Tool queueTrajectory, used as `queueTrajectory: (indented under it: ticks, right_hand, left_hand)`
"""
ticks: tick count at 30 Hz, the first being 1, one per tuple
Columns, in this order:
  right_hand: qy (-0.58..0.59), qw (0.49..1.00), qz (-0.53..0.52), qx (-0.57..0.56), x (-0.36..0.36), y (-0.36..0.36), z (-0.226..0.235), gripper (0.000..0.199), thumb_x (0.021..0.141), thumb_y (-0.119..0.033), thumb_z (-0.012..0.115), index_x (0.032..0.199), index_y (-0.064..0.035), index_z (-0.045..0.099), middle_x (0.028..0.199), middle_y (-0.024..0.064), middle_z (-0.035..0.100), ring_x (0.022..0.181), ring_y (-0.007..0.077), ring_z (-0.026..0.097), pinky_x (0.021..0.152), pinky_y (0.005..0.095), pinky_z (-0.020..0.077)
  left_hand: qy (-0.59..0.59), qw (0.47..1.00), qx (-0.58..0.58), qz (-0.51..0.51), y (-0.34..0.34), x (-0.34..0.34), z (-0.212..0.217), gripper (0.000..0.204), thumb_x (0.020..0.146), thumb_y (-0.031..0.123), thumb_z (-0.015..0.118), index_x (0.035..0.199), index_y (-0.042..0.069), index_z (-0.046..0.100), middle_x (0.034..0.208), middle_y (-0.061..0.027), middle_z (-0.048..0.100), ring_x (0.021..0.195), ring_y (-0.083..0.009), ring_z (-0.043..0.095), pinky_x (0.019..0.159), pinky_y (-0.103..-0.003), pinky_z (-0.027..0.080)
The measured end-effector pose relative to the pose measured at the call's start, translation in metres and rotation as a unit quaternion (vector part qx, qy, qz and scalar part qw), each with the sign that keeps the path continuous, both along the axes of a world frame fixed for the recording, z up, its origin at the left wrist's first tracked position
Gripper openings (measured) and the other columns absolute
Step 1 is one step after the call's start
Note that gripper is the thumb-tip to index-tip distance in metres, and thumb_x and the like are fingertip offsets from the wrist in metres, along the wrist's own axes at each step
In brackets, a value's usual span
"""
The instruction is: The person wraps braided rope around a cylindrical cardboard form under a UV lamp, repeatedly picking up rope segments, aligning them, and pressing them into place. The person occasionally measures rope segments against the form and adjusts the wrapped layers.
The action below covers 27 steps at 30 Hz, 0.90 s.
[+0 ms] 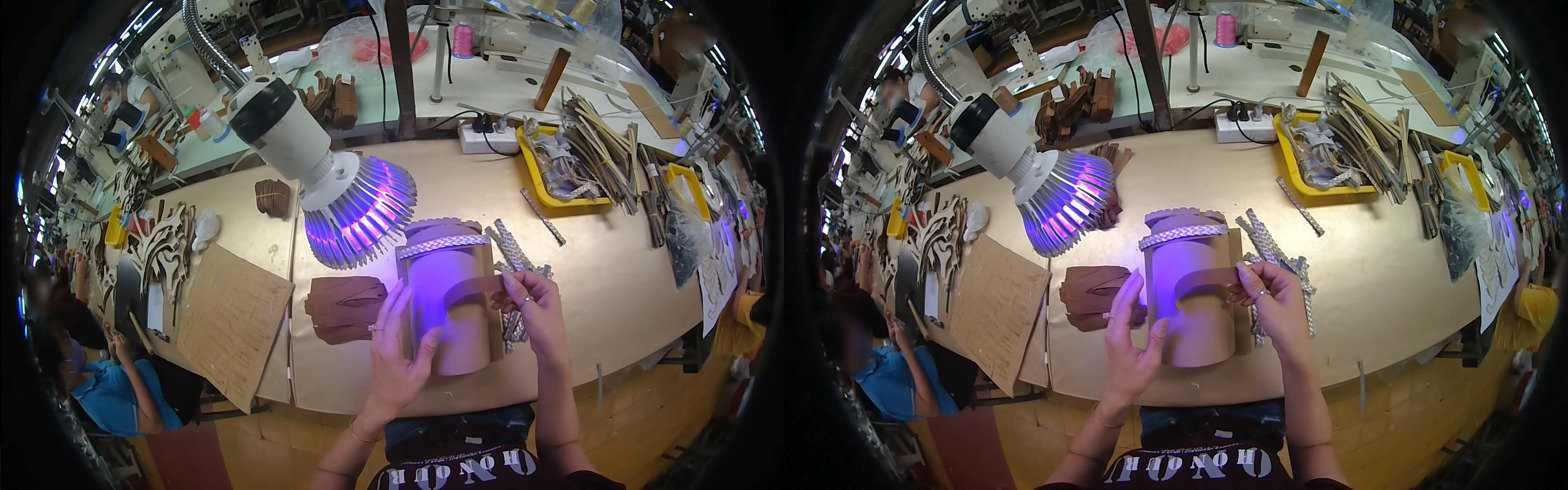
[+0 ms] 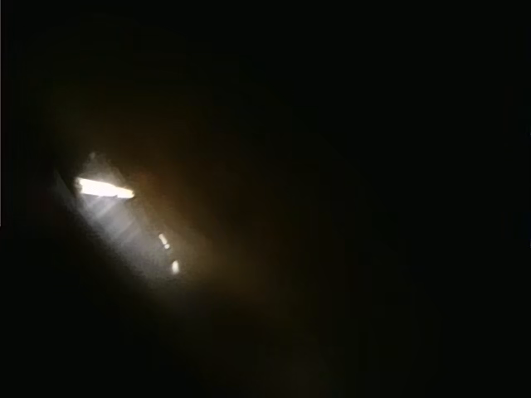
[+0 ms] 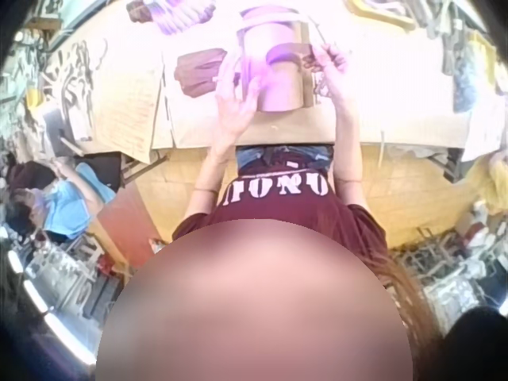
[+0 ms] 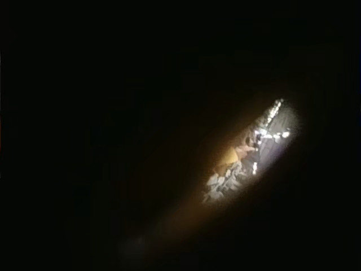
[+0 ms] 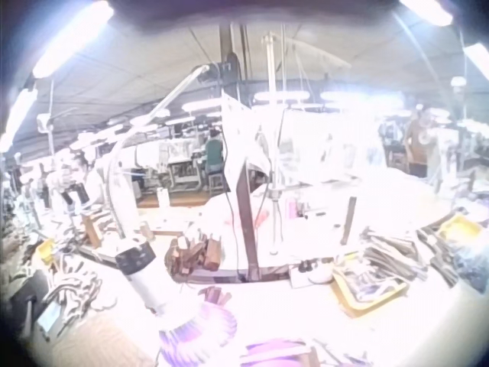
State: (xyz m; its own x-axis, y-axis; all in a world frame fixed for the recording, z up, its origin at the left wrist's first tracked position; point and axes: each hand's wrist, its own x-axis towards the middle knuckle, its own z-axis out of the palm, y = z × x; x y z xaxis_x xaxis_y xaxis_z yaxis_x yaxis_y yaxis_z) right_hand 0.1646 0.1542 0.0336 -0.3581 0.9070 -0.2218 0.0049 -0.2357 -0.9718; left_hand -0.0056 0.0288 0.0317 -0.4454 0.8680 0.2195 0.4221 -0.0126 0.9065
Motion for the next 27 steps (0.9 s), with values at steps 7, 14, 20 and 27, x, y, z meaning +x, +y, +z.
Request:
queueTrajectory:
  ticks: [7, 14, 20, 27]
  right_hand:
    - [0.017, 0.998, 0.048, 0.039, -0.004, -0.002, 0.013, 0.021, 0.095, -0.019, 0.063, 0.088, 0.0012, 0.067, 0.075, 0.0034, 0.067, 0.068, 0.0069, 0.061, 0.065, 0.0218, 0.0470]
    - [-0.062, 0.998, 0.001, 0.014, -0.006, 0.005, -0.003, 0.023, 0.095, -0.020, 0.064, 0.088, 0.0016, 0.067, 0.075, 0.0023, 0.066, 0.068, 0.0051, 0.058, 0.063, 0.0209, 0.0448]
    - [-0.030, 0.999, -0.017, 0.009, -0.005, -0.001, -0.015, 0.020, 0.095, -0.018, 0.064, 0.088, 0.0011, 0.067, 0.074, 0.0003, 0.065, 0.067, 0.0037, 0.056, 0.061, 0.0203, 0.0440]
    - [-0.078, 0.997, 0.009, -0.005, -0.002, -0.003, -0.024, 0.015, 0.094, -0.013, 0.064, 0.087, 0.0005, 0.064, 0.076, 0.0003, 0.065, 0.068, 0.0043, 0.057, 0.062, 0.0208, 0.0466]
  left_hand:
    - [0.131, 0.991, 0.030, -0.016, 0.021, -0.011, -0.004, 0.041, 0.078, 0.007, 0.071, 0.119, 0.012, 0.067, 0.126, -0.0116, 0.062, 0.117, -0.0278, 0.057, 0.100, -0.041, 0.041]
    - [0.260, 0.962, 0.027, 0.080, 0.024, -0.031, -0.016, 0.039, 0.078, 0.002, 0.066, 0.117, 0.006, 0.066, 0.124, -0.0144, 0.063, 0.112, -0.0280, 0.060, 0.100, -0.041, 0.038]
    - [0.090, 0.995, -0.027, 0.045, 0.005, -0.009, -0.009, 0.043, 0.085, 0.007, 0.061, 0.128, -0.001, 0.056, 0.134, -0.0208, 0.055, 0.123, -0.0357, 0.053, 0.107, -0.046, 0.034]
    - [0.104, 0.988, -0.031, -0.106, 0.004, 0.012, -0.006, 0.058, 0.096, 0.033, 0.051, 0.138, -0.007, 0.044, 0.145, -0.0295, 0.038, 0.137, -0.0441, 0.035, 0.113, -0.051, 0.028]
